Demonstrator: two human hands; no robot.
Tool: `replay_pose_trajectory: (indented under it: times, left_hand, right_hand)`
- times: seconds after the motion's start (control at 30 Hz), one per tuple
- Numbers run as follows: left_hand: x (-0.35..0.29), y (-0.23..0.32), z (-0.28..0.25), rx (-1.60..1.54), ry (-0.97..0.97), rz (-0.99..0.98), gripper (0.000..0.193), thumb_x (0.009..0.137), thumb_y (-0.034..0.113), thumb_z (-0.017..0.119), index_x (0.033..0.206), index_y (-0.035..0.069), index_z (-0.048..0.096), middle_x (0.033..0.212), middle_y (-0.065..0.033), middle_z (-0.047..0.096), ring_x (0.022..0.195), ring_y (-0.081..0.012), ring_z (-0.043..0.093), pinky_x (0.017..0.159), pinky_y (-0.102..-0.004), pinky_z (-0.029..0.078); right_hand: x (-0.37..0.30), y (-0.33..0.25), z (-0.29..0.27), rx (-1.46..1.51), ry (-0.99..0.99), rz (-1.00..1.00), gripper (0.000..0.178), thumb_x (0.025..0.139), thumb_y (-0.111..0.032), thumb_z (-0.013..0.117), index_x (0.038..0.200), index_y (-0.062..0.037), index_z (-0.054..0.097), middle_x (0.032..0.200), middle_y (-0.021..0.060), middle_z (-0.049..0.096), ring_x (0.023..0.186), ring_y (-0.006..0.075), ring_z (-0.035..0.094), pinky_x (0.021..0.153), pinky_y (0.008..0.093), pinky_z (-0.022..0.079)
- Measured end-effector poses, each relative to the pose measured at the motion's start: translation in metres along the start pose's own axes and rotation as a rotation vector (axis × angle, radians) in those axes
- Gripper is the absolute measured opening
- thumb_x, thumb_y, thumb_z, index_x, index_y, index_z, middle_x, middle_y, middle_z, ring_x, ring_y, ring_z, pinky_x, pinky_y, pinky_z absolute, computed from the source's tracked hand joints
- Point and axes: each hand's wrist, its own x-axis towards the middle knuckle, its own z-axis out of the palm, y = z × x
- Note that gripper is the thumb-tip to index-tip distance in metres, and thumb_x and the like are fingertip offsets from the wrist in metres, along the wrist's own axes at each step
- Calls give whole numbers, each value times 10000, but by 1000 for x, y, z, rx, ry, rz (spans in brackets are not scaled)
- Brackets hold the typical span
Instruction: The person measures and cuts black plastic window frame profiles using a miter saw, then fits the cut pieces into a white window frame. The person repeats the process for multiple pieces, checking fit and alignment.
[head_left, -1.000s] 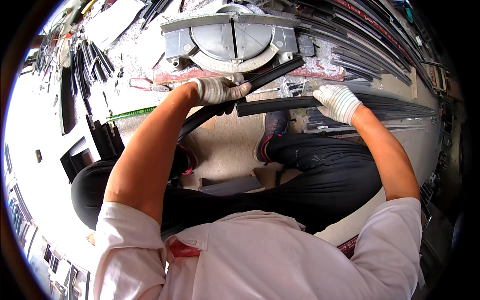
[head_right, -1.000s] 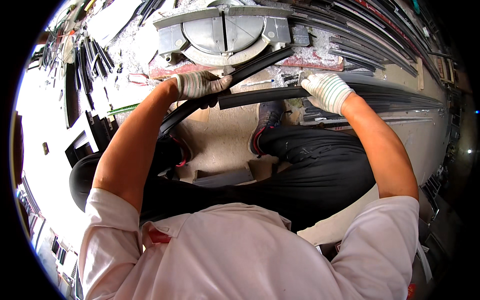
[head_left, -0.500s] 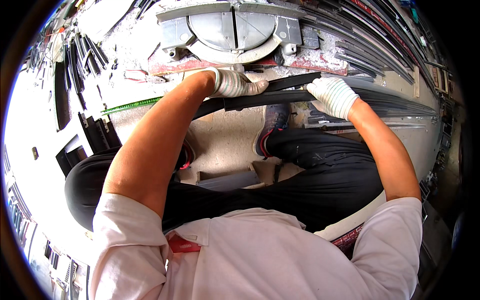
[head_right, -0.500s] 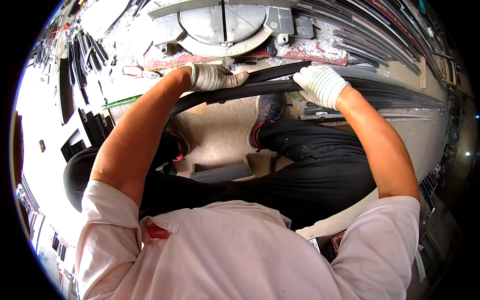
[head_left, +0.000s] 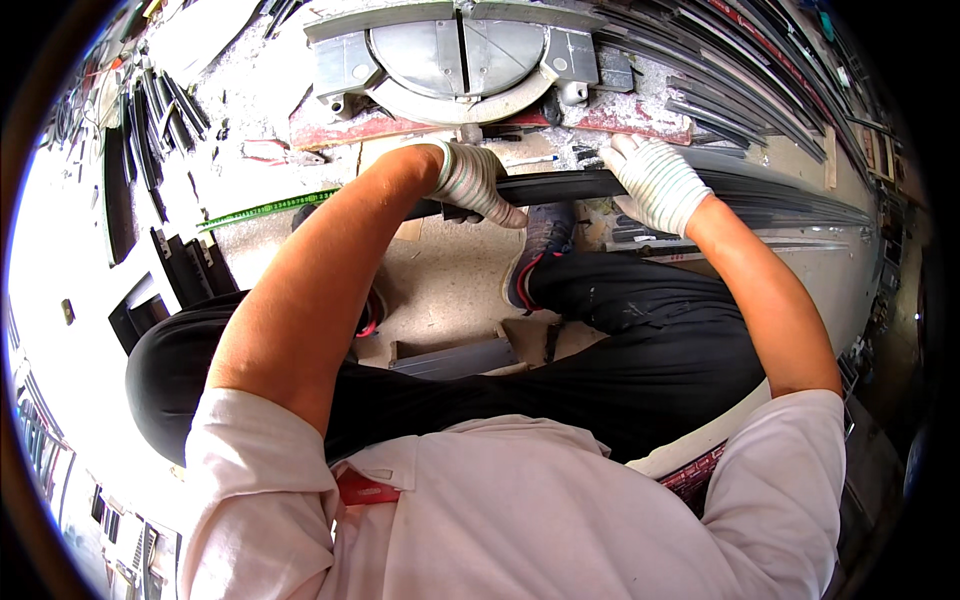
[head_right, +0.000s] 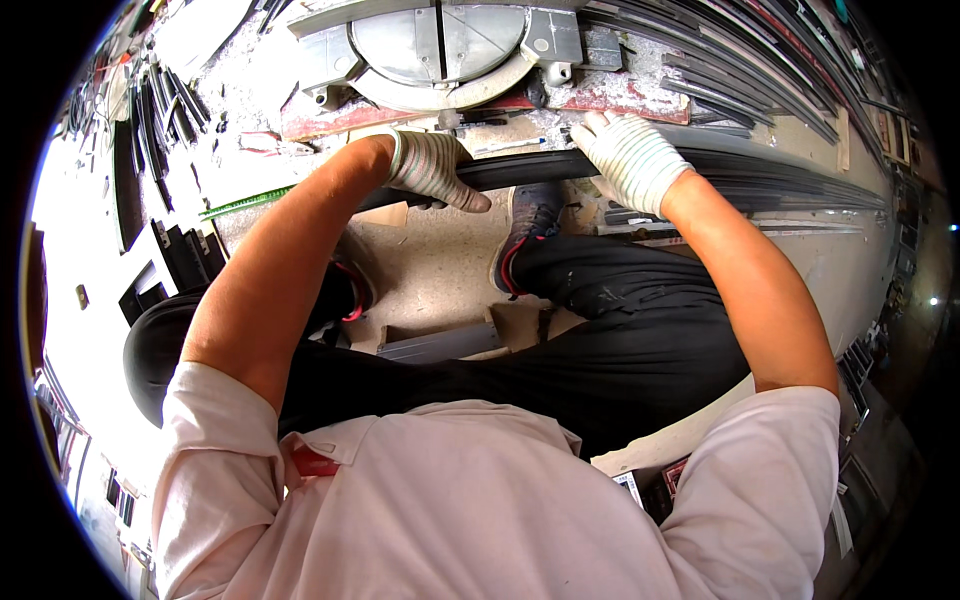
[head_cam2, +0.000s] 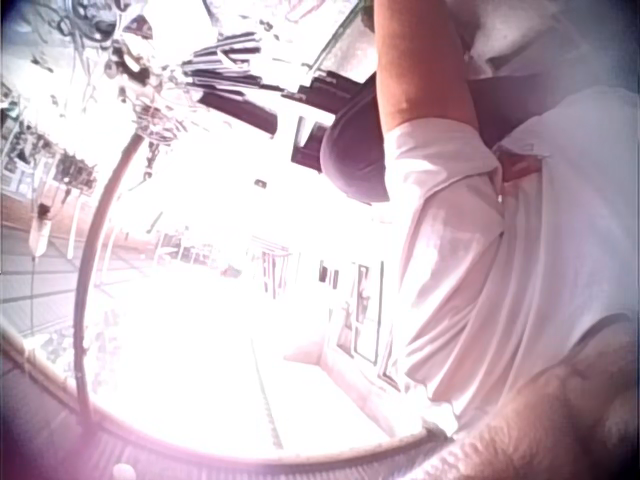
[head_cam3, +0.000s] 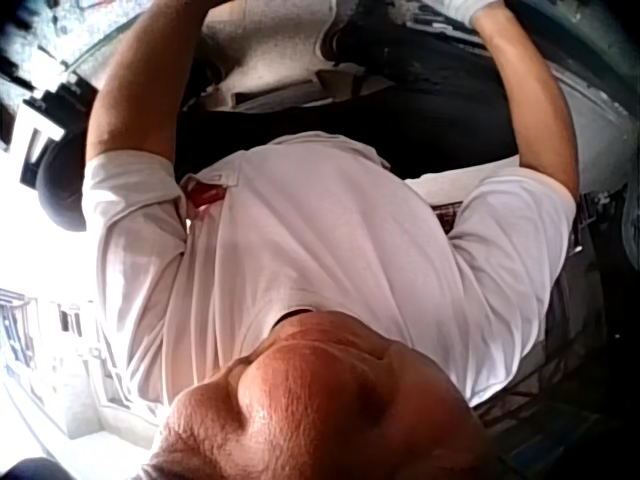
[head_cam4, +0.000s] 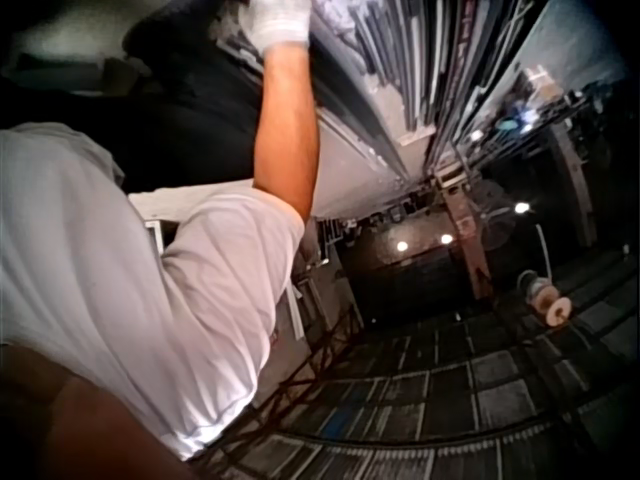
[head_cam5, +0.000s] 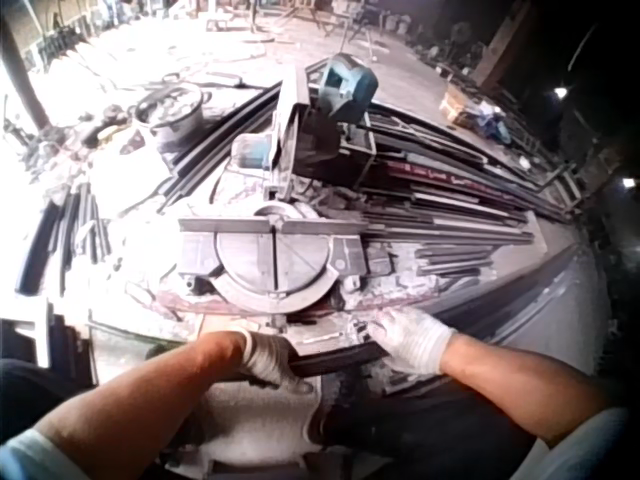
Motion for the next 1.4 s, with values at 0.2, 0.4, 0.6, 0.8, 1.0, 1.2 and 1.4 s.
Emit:
replay_pose_trajectory:
  times: [0.2,0.4,0.6,0.8,1.0,1.2,1.4]
  left_hand:
    - [5,-1,4,90,35,-59,417,807,427,845,905,39,728,671,-35,644,583,-151,610,542,-322,496]
    - [1,12,7,256,119,-87,325,804,257,739,999,-3,726,698,-97,682,630,-206,673,601,-371,550]
    - [-11,30,11,613,384,-43,405,806,153,677,1195,38,682,1036,-260,727,984,-385,727,823,-474,575]
    - [-11,32,23,629,570,-3,429,854,75,656,1278,22,618,1182,-220,715,1118,-405,690,908,-497,569]
    - [5,18,38,771,793,18,508,908,130,628,1385,-23,543,1122,-182,733,1038,-324,723,876,-431,560]
    - [3,20,41,764,934,27,489,923,154,607,1377,-22,560,1110,-154,727,1001,-301,720,839,-422,555]
    - [-5,22,37,718,997,71,371,918,159,608,1250,-3,643,1096,-153,729,1001,-304,712,838,-418,555]
  right_hand:
    - [6,1,11,65,-72,-18,656,761,-143,786,1345,16,532,1173,201,597,1107,387,600,979,459,497]
    - [22,-12,12,159,-131,48,437,828,-217,736,1193,-20,597,1081,218,655,1052,405,640,926,485,513]
    - [37,-13,7,272,-107,151,446,871,-276,718,1219,-26,596,1104,241,676,1043,432,657,906,491,523]
    - [48,-14,-1,358,-188,246,576,890,-331,712,1322,8,537,1236,269,637,1170,434,613,1009,476,487]
    - [55,-8,2,445,-210,245,650,897,-389,740,1344,30,521,1261,306,621,1182,445,617,1022,469,484]
    - [56,-4,-6,504,-176,276,674,887,-386,756,1369,20,519,1269,297,622,1214,434,602,1036,459,475]
    - [59,-5,-9,477,-183,359,487,873,-286,772,1237,-18,590,1153,256,660,1110,415,644,952,466,503]
